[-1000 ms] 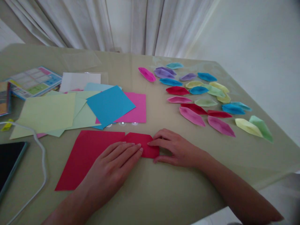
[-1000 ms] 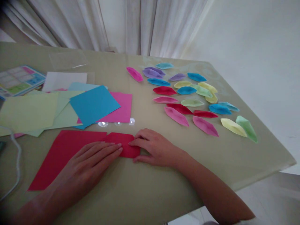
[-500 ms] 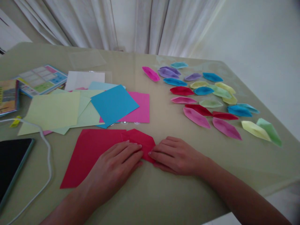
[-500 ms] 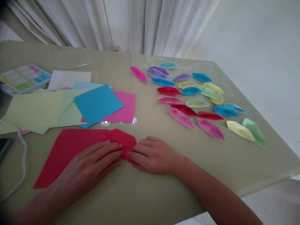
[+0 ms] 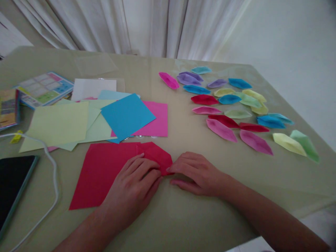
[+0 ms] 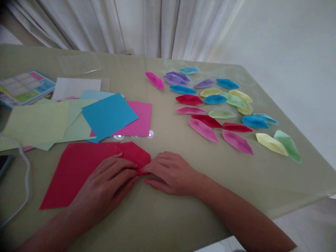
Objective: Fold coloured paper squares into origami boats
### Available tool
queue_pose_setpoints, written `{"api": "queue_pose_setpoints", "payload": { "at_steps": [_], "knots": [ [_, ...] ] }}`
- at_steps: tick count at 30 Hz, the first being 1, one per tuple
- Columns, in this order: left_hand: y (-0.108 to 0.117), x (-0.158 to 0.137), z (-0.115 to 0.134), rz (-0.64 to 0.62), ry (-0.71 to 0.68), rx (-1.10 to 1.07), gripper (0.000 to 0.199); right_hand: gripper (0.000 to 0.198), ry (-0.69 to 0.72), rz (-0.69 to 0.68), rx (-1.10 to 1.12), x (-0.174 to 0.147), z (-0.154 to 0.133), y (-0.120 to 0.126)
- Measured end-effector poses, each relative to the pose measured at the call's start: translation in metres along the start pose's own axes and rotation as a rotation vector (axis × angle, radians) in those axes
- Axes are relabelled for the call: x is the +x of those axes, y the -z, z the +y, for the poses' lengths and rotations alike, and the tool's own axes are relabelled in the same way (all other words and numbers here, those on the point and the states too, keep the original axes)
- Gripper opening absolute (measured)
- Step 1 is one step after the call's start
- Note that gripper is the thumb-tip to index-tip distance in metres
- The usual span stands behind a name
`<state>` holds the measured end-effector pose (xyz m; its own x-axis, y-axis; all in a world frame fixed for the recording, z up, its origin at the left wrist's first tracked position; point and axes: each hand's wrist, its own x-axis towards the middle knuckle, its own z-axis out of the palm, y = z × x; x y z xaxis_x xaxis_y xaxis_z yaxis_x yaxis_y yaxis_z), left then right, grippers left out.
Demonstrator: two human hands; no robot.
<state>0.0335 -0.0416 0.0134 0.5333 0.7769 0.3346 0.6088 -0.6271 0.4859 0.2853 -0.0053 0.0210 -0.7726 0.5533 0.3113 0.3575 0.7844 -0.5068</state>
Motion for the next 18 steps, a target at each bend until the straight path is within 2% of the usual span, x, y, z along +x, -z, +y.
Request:
{"api": "queue_pose_setpoints", "payload": {
  "at_steps": [5, 11, 18],
  "knots": [
    [0.002, 0.0, -0.001, -0.084, 0.103, -0.069, 0.006, 0.016, 0.091, -0.036, -0.08, -0.002, 0.003, 0.0],
    [-0.002, 0.0, 0.004, -0.074, 0.155, -0.027, 0.008, 0.012, 0.15, -0.037, -0.146, -0.003, 0.003, 0.004],
    [-0.005, 0.001, 0.004, -0.024, 0.127, 0.066, 0.009, 0.01, 0.188, -0.088, -0.16, -0.002, 0.002, 0.01]
  ]
}}
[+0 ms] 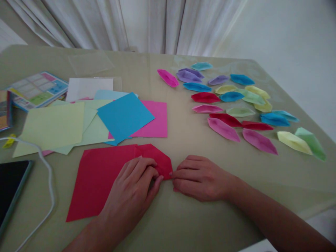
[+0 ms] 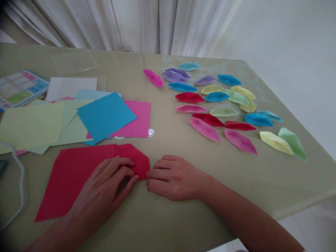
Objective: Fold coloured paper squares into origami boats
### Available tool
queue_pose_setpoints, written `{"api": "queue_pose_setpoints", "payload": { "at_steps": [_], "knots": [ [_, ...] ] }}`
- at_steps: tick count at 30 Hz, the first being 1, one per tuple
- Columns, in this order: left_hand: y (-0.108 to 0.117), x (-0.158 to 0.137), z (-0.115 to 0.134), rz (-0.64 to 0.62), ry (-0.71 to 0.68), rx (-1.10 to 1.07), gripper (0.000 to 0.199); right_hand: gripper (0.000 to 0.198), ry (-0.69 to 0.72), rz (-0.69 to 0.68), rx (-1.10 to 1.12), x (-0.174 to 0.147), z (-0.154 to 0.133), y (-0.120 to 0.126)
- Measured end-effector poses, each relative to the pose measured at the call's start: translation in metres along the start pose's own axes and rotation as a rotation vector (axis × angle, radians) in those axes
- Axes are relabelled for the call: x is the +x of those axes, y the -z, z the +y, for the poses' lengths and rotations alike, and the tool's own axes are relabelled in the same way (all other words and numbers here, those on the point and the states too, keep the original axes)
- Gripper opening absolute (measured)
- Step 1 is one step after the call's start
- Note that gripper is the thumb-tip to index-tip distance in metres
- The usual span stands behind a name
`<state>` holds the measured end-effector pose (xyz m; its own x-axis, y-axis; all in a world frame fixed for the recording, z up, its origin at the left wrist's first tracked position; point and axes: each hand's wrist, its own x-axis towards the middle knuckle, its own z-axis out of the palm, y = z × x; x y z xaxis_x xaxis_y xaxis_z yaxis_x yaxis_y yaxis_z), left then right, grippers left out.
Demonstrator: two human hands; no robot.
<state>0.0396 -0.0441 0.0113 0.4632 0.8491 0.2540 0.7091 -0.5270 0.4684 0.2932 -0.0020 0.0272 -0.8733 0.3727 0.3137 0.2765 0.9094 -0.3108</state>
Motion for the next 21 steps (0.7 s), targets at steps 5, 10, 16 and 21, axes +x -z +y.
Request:
{"api": "queue_pose_setpoints", "payload": {
  "at_steps": [5, 10, 16, 21],
  "knots": [
    [-0.0019, 0.0016, -0.0019, 0.035, -0.082, 0.118, 0.008, 0.014, -0.086, 0.02, 0.018, 0.0011, 0.0003, -0.0025],
    [0.0011, 0.0048, -0.0028, 0.048, -0.134, 0.157, 0.007, 0.019, -0.088, 0.028, 0.009, 0.0007, 0.0026, -0.0002],
    [0.0029, 0.0061, -0.0014, 0.069, -0.153, 0.152, 0.009, 0.009, -0.039, 0.045, -0.01, 0.0016, 0.0021, 0.0011],
    [0.0021, 0.0055, -0.0011, 0.079, -0.148, 0.151, 0.007, 0.017, -0.056, 0.014, -0.062, 0.0034, 0.0005, -0.0023]
  ]
}}
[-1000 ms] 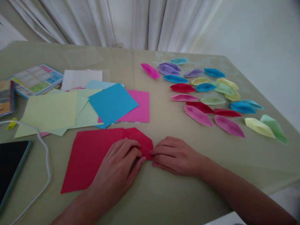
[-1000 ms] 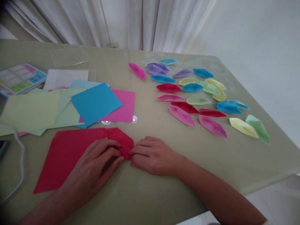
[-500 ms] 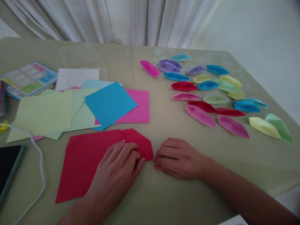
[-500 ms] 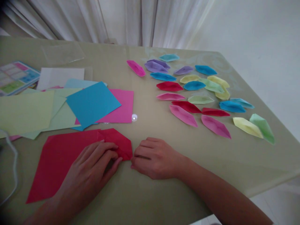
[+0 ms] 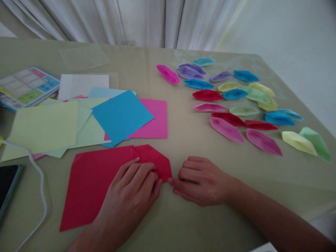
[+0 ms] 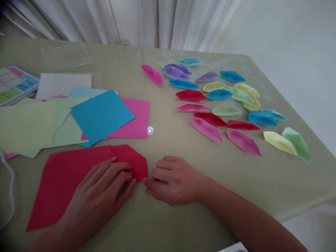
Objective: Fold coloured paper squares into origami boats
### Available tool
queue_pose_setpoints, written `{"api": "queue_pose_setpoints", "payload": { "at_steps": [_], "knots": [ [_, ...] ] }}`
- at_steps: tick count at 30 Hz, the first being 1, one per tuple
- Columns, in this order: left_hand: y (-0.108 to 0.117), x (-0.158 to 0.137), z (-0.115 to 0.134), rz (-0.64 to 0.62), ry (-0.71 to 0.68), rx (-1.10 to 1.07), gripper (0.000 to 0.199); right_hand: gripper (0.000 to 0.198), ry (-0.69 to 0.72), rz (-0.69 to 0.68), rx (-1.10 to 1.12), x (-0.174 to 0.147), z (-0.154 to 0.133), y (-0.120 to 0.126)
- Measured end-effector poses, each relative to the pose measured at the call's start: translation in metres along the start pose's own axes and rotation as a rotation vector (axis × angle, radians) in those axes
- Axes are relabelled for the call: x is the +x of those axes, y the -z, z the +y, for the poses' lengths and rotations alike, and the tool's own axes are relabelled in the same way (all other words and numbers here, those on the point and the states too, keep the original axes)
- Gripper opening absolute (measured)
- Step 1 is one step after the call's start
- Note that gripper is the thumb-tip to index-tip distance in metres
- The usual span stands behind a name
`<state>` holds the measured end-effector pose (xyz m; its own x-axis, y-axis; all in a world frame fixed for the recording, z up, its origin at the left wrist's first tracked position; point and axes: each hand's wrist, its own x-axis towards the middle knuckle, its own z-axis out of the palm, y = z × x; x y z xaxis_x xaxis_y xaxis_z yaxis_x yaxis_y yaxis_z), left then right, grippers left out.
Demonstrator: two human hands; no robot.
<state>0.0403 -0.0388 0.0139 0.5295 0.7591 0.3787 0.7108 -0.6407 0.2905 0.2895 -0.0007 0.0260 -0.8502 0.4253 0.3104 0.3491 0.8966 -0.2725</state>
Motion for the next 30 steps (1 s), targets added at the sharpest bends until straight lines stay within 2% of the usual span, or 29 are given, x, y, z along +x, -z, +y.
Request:
{"api": "queue_pose_setpoints", "payload": {
  "at_steps": [7, 12, 18, 22, 25, 30],
  "knots": [
    [0.0008, 0.0018, 0.0001, 0.002, -0.001, 0.018, 0.01, 0.027, 0.056, 0.06, 0.02, -0.0037, 0.0005, 0.0001],
    [0.0013, 0.0024, 0.0002, 0.004, 0.001, 0.003, 0.012, 0.02, 0.091, 0.109, -0.004, -0.0026, 0.0014, 0.0013],
    [0.0009, 0.0017, 0.0009, 0.008, 0.006, -0.011, 0.01, 0.023, 0.022, 0.0, -0.023, -0.0019, 0.0006, -0.0012],
    [0.0004, 0.002, 0.0011, 0.003, 0.022, -0.004, 0.011, 0.026, 0.069, 0.067, -0.018, -0.0042, 0.0, -0.0019],
    [0.0004, 0.0021, 0.001, -0.002, 0.022, -0.013, 0.011, 0.018, 0.099, 0.106, -0.019, -0.0038, -0.0002, -0.0013],
    [-0.0002, 0.0019, 0.0011, -0.018, 0.045, -0.04, 0.01, 0.019, 0.032, 0.025, -0.018, -0.0018, -0.0042, -0.002]
  ]
}}
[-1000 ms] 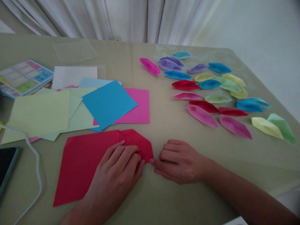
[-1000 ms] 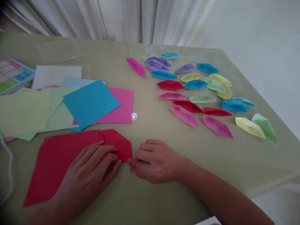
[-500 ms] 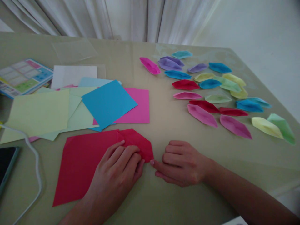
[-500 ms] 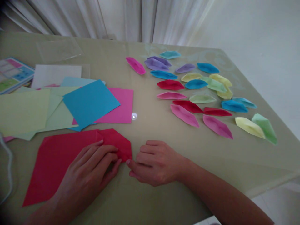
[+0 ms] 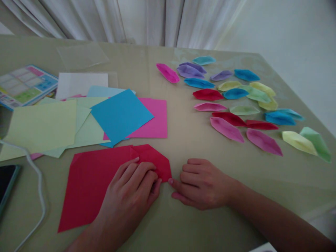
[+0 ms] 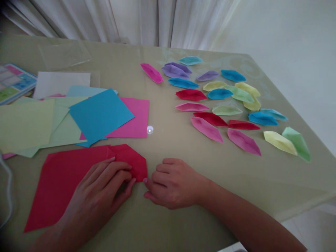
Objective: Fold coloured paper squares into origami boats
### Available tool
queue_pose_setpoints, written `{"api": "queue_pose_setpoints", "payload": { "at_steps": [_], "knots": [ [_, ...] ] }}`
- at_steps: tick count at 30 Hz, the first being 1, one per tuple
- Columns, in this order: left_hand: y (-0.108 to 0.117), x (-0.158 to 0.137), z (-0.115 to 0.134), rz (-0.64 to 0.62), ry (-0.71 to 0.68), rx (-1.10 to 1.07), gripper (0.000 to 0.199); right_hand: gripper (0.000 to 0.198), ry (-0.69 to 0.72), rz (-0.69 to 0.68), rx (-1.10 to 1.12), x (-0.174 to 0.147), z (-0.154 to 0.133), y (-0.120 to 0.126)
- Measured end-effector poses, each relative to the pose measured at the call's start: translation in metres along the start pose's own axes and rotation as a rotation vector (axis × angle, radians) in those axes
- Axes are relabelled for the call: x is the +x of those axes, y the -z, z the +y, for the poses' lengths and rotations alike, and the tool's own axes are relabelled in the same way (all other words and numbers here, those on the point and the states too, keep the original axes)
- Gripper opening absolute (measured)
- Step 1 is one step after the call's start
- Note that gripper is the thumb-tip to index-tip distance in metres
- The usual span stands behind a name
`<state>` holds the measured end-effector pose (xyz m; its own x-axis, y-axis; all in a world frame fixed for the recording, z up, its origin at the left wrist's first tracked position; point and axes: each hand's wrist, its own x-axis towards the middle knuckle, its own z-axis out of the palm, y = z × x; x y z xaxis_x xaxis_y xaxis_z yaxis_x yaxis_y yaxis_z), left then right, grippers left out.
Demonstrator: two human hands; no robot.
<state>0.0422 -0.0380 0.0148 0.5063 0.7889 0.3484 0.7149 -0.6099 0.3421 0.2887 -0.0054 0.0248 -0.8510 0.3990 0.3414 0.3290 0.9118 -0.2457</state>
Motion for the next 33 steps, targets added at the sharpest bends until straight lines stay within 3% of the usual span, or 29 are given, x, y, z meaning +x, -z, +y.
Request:
{"api": "queue_pose_setpoints", "payload": {
  "at_steps": [5, 11, 17, 23, 33],
  "knots": [
    [0.003, -0.003, -0.003, -0.026, 0.018, -0.014, 0.011, 0.023, -0.117, -0.074, 0.024, -0.001, -0.007, 0.002],
    [0.015, -0.017, -0.002, -0.094, -0.148, 0.077, 0.043, 0.023, -0.165, -0.105, 0.04, -0.002, -0.011, 0.002],
    [0.023, -0.033, 0.012, -0.172, -0.204, 0.287, 0.045, 0.023, -0.192, -0.133, 0.004, 0.001, -0.014, 0.004],
    [0.012, -0.036, 0.027, -0.234, -0.121, 0.316, 0.056, 0.024, -0.189, -0.12, 0.012, 0.002, -0.016, 0.003],
    [0.022, -0.037, 0.019, -0.229, -0.057, 0.403, 0.034, 0.024, -0.2, -0.145, -0.003, 0.0, -0.017, 0.004]
  ]
}}
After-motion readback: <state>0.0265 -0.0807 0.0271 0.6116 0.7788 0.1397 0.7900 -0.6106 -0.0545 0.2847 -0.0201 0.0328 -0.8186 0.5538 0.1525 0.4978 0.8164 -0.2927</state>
